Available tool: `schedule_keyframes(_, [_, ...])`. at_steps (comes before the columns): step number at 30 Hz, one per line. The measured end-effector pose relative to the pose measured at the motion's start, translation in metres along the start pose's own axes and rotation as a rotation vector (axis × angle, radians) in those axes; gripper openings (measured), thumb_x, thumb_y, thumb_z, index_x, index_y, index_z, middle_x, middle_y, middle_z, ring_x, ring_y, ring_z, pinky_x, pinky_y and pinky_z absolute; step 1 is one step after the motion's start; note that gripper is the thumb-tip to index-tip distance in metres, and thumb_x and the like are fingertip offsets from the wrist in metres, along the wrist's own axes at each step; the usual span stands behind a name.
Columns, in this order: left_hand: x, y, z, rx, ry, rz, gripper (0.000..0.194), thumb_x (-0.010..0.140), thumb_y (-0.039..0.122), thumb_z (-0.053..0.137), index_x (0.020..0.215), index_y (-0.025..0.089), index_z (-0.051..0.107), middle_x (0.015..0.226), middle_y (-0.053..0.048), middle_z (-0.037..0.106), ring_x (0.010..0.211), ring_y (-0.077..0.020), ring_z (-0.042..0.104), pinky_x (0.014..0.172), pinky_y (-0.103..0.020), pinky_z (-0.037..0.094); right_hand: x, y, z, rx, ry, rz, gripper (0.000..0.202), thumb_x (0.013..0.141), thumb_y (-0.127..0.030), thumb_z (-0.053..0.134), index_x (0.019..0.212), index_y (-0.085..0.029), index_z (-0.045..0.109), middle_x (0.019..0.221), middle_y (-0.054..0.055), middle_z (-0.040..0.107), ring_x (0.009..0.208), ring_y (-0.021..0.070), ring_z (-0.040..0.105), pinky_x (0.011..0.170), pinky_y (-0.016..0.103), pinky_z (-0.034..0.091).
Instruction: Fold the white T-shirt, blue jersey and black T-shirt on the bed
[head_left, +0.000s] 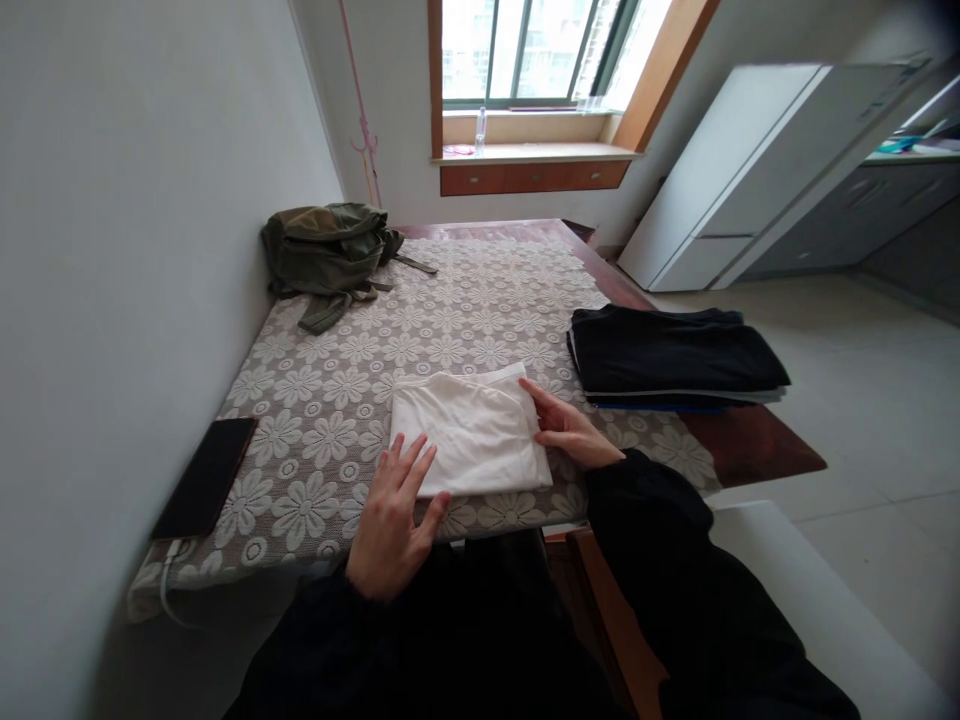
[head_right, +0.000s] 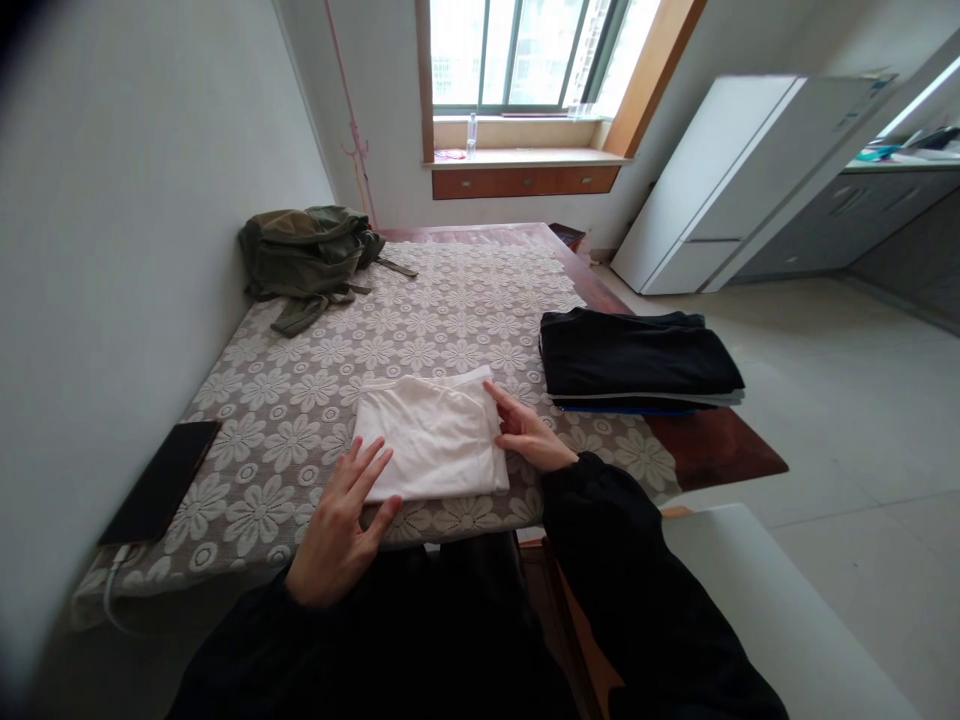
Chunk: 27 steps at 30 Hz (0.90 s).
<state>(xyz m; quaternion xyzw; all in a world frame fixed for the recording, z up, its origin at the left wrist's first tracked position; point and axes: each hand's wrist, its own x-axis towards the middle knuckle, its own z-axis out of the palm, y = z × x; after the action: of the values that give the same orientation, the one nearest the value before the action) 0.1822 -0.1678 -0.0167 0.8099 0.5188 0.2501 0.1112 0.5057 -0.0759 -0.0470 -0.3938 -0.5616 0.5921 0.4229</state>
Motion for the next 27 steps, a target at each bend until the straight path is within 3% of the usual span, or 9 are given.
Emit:
schedule_keyframes(3, [0.011, -0.002, -0.003, 0.050, -0.057, 0.018, 0.055, 0.106, 0.041, 0.043, 0.158, 0.022, 0.040, 0.165, -0.008, 0.041, 0.158, -0.0296, 0.021, 0.126, -0.056, 0.028, 0.001, -0.002, -0.002, -0.185, 0.183, -0.079, 0.079, 0.081, -0.032, 0.078, 0.154, -0.034, 0.047, 0.173, 0.003, 0.018, 0.158, 0.0304, 0.020, 0.120, 0.047, 0.038])
schedule_keyframes(6, [0.024, -0.003, -0.001, 0.129, -0.112, 0.030, 0.058, 0.106, 0.046, 0.039, 0.159, 0.021, 0.040, 0.166, -0.009, 0.037, 0.159, -0.0326, 0.019, 0.125, -0.058, 0.029, 0.002, -0.013, 0.002, -0.413, 0.290, -0.186, 0.061, 0.092, -0.038, 0.067, 0.151, -0.034, 0.051, 0.172, 0.003, 0.023, 0.158, 0.0287, 0.022, 0.123, 0.050, 0.032])
schedule_keyframes(11, [0.045, -0.002, 0.012, 0.259, -0.172, -0.008, 0.066, 0.105, 0.054, 0.035, 0.159, 0.017, 0.040, 0.167, -0.009, 0.035, 0.157, -0.0376, 0.022, 0.124, -0.061, 0.029, -0.003, -0.039, 0.033, -0.894, 0.171, -0.328, 0.048, 0.102, -0.038, 0.051, 0.150, -0.029, 0.053, 0.168, 0.007, 0.035, 0.157, 0.0272, 0.026, 0.127, 0.055, 0.023])
schedule_keyframes(15, [0.055, -0.001, 0.025, 0.329, -0.147, -0.022, 0.062, 0.106, 0.050, 0.034, 0.159, 0.018, 0.040, 0.167, -0.007, 0.035, 0.157, -0.0356, 0.023, 0.126, -0.061, 0.023, -0.007, -0.035, 0.066, -1.256, 0.015, -0.321, 0.047, 0.105, -0.032, 0.042, 0.150, -0.024, 0.053, 0.164, 0.007, 0.041, 0.156, 0.0266, 0.028, 0.129, 0.058, 0.010])
schedule_keyframes(21, [0.054, -0.004, 0.036, 0.381, -0.147, -0.035, 0.065, 0.103, 0.050, 0.037, 0.161, 0.021, 0.036, 0.169, -0.005, 0.032, 0.158, -0.0362, 0.021, 0.126, -0.065, 0.017, -0.011, -0.012, 0.083, -1.434, 0.028, -0.251, 0.056, 0.104, -0.032, 0.037, 0.157, -0.013, 0.043, 0.164, 0.011, 0.040, 0.155, 0.0255, 0.030, 0.130, 0.052, 0.014])
schedule_keyframes(24, [0.055, -0.002, 0.029, 0.375, -0.173, -0.036, 0.065, 0.102, 0.051, 0.039, 0.161, 0.021, 0.038, 0.169, -0.006, 0.032, 0.157, -0.0369, 0.024, 0.126, -0.063, 0.020, -0.009, -0.018, 0.087, -1.494, 0.042, -0.200, 0.056, 0.103, -0.029, 0.037, 0.155, -0.010, 0.045, 0.163, 0.012, 0.041, 0.154, 0.0263, 0.032, 0.130, 0.052, 0.012])
schedule_keyframes(27, [0.064, 0.002, 0.017, 0.368, -0.216, -0.012, 0.058, 0.102, 0.040, 0.041, 0.156, 0.021, 0.045, 0.165, -0.007, 0.040, 0.152, -0.0376, 0.035, 0.124, -0.063, 0.026, 0.000, -0.031, 0.106, -1.551, 0.061, -0.153, 0.054, 0.097, -0.021, 0.041, 0.147, -0.005, 0.055, 0.156, 0.017, 0.051, 0.149, 0.0304, 0.041, 0.130, 0.055, 0.008])
